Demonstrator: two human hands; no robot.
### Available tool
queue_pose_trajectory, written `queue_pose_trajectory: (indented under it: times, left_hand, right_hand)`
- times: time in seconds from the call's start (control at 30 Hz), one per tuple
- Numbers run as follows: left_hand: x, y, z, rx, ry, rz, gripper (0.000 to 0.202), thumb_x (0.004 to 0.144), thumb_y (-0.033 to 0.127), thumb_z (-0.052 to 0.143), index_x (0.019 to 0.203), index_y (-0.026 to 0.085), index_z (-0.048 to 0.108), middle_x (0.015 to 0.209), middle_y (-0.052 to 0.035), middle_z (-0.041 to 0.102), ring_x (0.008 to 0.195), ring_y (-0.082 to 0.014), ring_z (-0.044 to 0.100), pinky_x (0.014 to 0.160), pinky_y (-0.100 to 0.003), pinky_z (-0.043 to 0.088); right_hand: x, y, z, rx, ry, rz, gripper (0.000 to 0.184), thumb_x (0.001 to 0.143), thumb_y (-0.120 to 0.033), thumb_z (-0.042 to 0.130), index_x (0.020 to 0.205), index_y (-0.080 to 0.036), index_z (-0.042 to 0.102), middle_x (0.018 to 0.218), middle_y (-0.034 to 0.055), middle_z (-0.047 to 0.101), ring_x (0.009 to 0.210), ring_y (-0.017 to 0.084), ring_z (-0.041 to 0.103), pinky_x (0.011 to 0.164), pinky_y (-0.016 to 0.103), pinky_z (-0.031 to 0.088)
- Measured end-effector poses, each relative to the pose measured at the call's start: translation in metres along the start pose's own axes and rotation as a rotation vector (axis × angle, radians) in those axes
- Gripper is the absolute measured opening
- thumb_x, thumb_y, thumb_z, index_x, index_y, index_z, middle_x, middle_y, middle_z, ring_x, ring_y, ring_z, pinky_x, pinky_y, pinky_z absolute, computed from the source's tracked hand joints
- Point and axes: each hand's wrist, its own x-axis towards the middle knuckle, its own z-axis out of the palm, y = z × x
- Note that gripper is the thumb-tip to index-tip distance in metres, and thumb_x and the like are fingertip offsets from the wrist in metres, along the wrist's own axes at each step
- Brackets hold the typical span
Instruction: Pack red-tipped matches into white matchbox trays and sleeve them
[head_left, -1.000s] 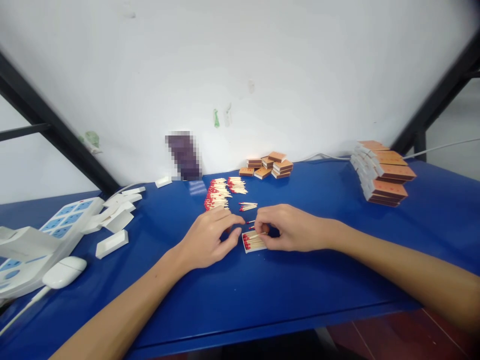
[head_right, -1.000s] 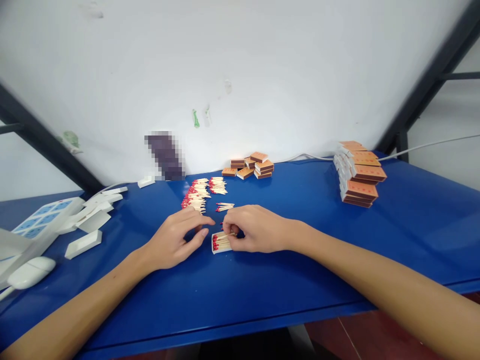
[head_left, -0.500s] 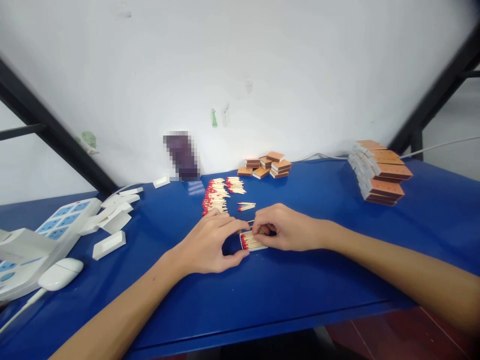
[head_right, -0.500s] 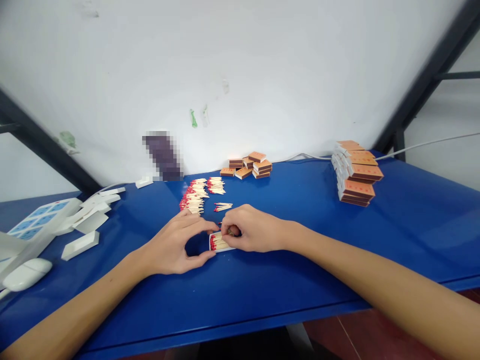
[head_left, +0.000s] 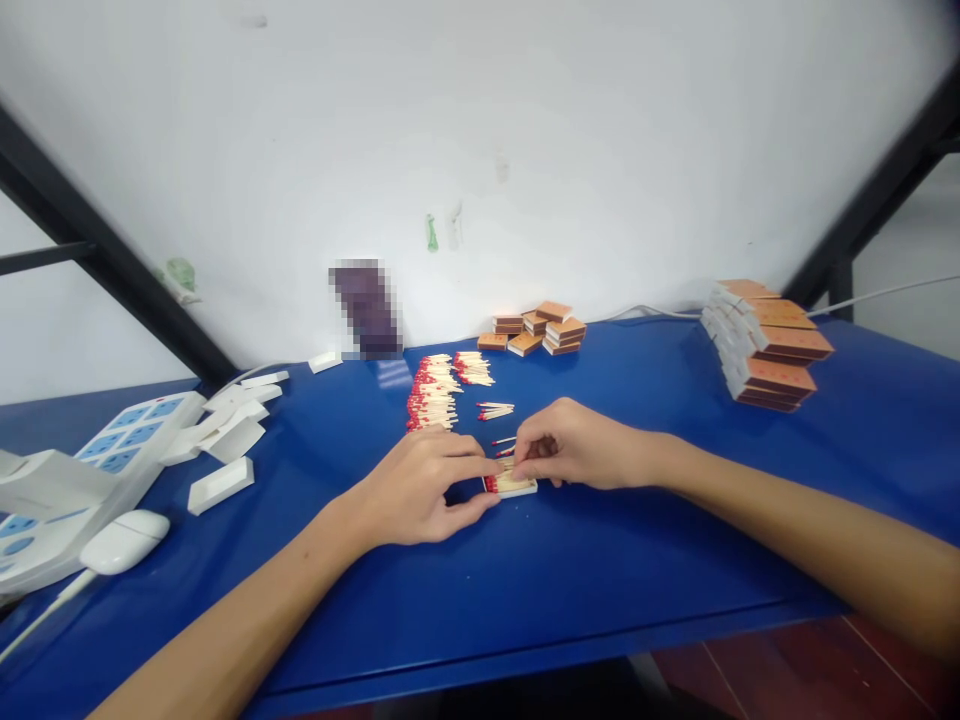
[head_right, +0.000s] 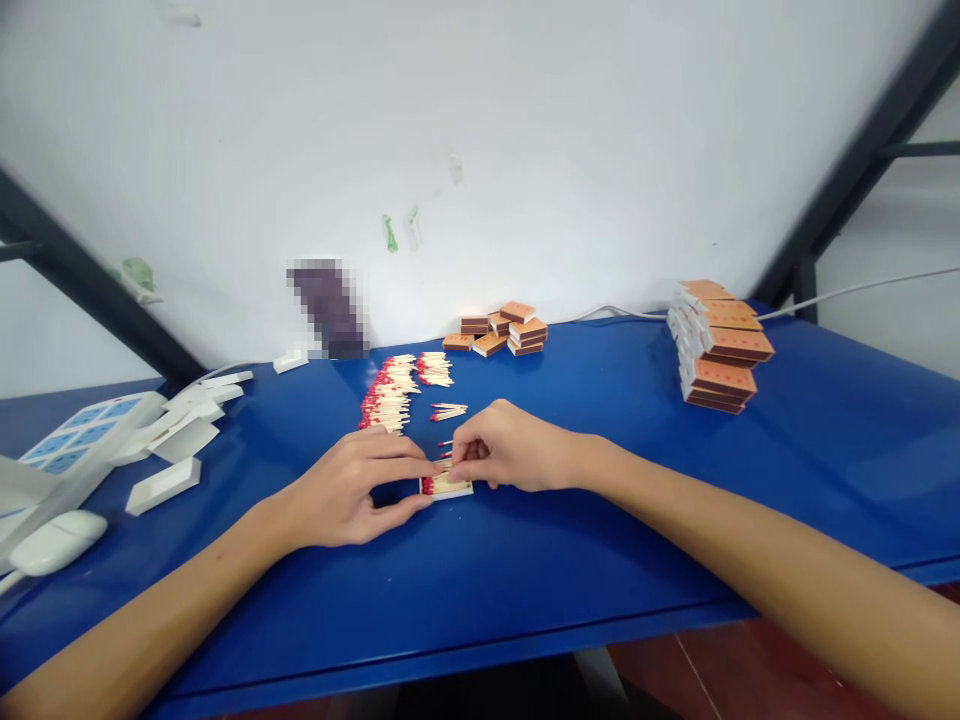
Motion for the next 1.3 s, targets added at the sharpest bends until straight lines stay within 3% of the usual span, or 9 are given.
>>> queue_pose_trajectory:
  times: [0.23, 0.5, 0.57, 0.67, 0.77, 0.97, 1.3]
  left_hand:
    - [-0.004, -0.001, 0.006, -0.017, 0.065, 0.045, 0.033, 0.091, 0.032, 0.06, 0.122, 0.02, 0.063, 0.094, -0.0048, 0.07, 0.079, -0.0166, 0.065, 0.07, -0.029, 0.05]
    - [-0.004, -0.002, 0.006, -0.005, 0.063, 0.065, 0.021, 0.092, 0.033, 0.06, 0.105, 0.019, 0.071, 0.096, -0.0053, 0.07, 0.081, -0.0159, 0.066, 0.071, -0.028, 0.051]
    - [-0.003, -0.002, 0.006, 0.015, 0.058, 0.06, 0.022, 0.091, 0.032, 0.06, 0.104, 0.018, 0.071, 0.097, -0.0057, 0.07, 0.082, -0.0166, 0.066, 0.072, -0.029, 0.051]
    - [-0.002, -0.001, 0.004, 0.057, 0.033, 0.058, 0.026, 0.092, 0.032, 0.057, 0.112, 0.019, 0.068, 0.099, -0.0057, 0.069, 0.083, -0.0172, 0.065, 0.073, -0.03, 0.051]
    - [-0.001, 0.0, 0.002, 0.126, -0.016, 0.066, 0.034, 0.095, 0.03, 0.051, 0.127, 0.022, 0.06, 0.101, -0.0054, 0.067, 0.083, -0.0171, 0.064, 0.072, -0.03, 0.051]
    - [-0.002, 0.001, 0.0, 0.241, -0.062, 0.044, 0.04, 0.099, 0.034, 0.043, 0.136, 0.019, 0.052, 0.102, -0.0072, 0.066, 0.085, -0.0194, 0.063, 0.075, -0.033, 0.051]
    - [-0.002, 0.001, 0.002, 0.204, -0.03, 0.026, 0.033, 0.099, 0.035, 0.045, 0.116, 0.015, 0.064, 0.1, -0.008, 0.068, 0.087, -0.0202, 0.065, 0.076, -0.033, 0.051]
  right_hand:
    - [0.002, 0.001, 0.003, 0.023, 0.045, -0.02, 0.024, 0.085, -0.035, 0.069, 0.072, -0.015, 0.065, 0.058, -0.0039, 0.057, 0.052, 0.007, 0.048, 0.049, 0.019, 0.037]
    - [0.002, 0.003, -0.001, 0.209, -0.007, 0.087, 0.023, 0.086, -0.039, 0.066, 0.09, -0.016, 0.066, 0.064, -0.0028, 0.058, 0.054, 0.009, 0.051, 0.05, 0.02, 0.039]
    - [0.001, 0.007, -0.007, 0.144, 0.068, 0.07, 0.02, 0.089, -0.035, 0.06, 0.091, -0.016, 0.065, 0.064, -0.0027, 0.057, 0.053, 0.009, 0.049, 0.05, 0.021, 0.038]
    - [-0.001, 0.014, -0.015, -0.201, 0.196, -0.035, 0.013, 0.088, -0.025, 0.06, 0.093, -0.016, 0.068, 0.068, -0.0014, 0.056, 0.057, 0.01, 0.047, 0.056, 0.023, 0.037]
    - [-0.001, 0.019, -0.018, -0.388, 0.122, -0.112, 0.019, 0.087, -0.024, 0.062, 0.104, -0.018, 0.07, 0.082, 0.002, 0.06, 0.067, 0.012, 0.051, 0.063, 0.025, 0.039]
    - [0.002, 0.023, -0.014, -0.347, 0.066, -0.07, 0.012, 0.09, -0.025, 0.059, 0.093, -0.018, 0.068, 0.085, 0.003, 0.061, 0.071, 0.013, 0.053, 0.063, 0.025, 0.039]
    - [-0.007, 0.016, -0.011, -0.489, 0.009, -0.02, 0.018, 0.1, -0.031, 0.041, 0.095, -0.019, 0.054, 0.091, 0.0049, 0.058, 0.07, 0.015, 0.05, 0.064, 0.028, 0.037]
